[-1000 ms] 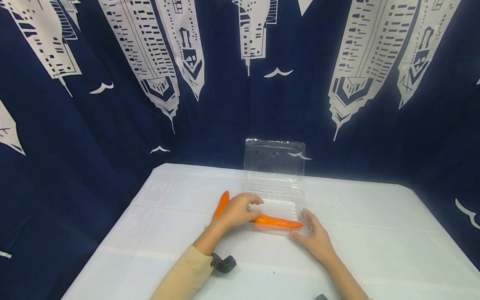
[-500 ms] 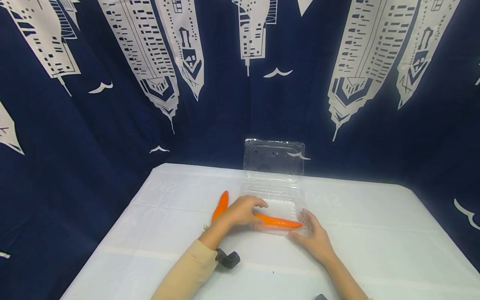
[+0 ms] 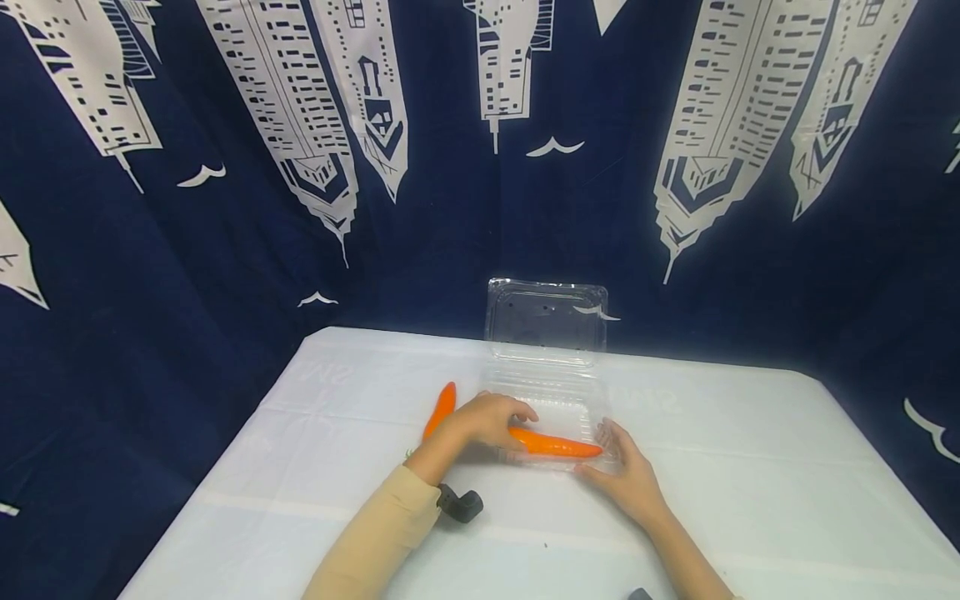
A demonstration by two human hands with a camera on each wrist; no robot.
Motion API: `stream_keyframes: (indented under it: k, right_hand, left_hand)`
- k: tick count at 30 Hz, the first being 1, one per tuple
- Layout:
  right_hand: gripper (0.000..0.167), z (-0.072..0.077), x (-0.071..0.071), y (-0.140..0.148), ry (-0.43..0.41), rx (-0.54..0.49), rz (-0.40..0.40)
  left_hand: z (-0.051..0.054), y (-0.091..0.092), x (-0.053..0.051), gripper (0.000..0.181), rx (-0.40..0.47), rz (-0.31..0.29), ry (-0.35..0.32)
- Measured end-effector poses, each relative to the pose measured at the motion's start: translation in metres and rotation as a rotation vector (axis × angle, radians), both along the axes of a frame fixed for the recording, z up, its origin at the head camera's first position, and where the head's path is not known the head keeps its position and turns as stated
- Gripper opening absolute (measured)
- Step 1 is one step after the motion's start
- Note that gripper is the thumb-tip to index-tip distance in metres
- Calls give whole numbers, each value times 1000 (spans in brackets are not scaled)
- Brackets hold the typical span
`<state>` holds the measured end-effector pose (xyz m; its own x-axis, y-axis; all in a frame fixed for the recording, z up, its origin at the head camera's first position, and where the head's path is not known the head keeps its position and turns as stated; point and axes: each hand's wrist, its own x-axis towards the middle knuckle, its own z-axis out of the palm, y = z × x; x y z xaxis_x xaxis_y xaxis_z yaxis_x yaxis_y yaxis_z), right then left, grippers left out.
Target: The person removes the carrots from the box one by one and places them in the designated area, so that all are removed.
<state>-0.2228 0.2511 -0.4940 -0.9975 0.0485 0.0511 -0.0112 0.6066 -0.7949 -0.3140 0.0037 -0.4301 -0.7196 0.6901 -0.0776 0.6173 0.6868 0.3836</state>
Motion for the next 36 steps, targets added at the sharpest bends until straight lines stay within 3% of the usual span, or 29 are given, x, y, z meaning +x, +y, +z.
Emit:
stream_keyframes:
  k: [7,17,29,36]
  right_hand:
    - [98,-1,-2,0,3,5,0]
    - [99,1,-2,-1,-5,6,-1]
    - [99,1,-1,0,10,-12,2]
    - [98,2,0,-2,10,-18,10]
  left_hand:
    - [-3,0,-4,47,-19,5,19]
    - [-4,0,-1,46,-67,29,93]
    - [-13,0,-4,29,33,9,161]
    - [-14,-2,-3,27,115,30,166]
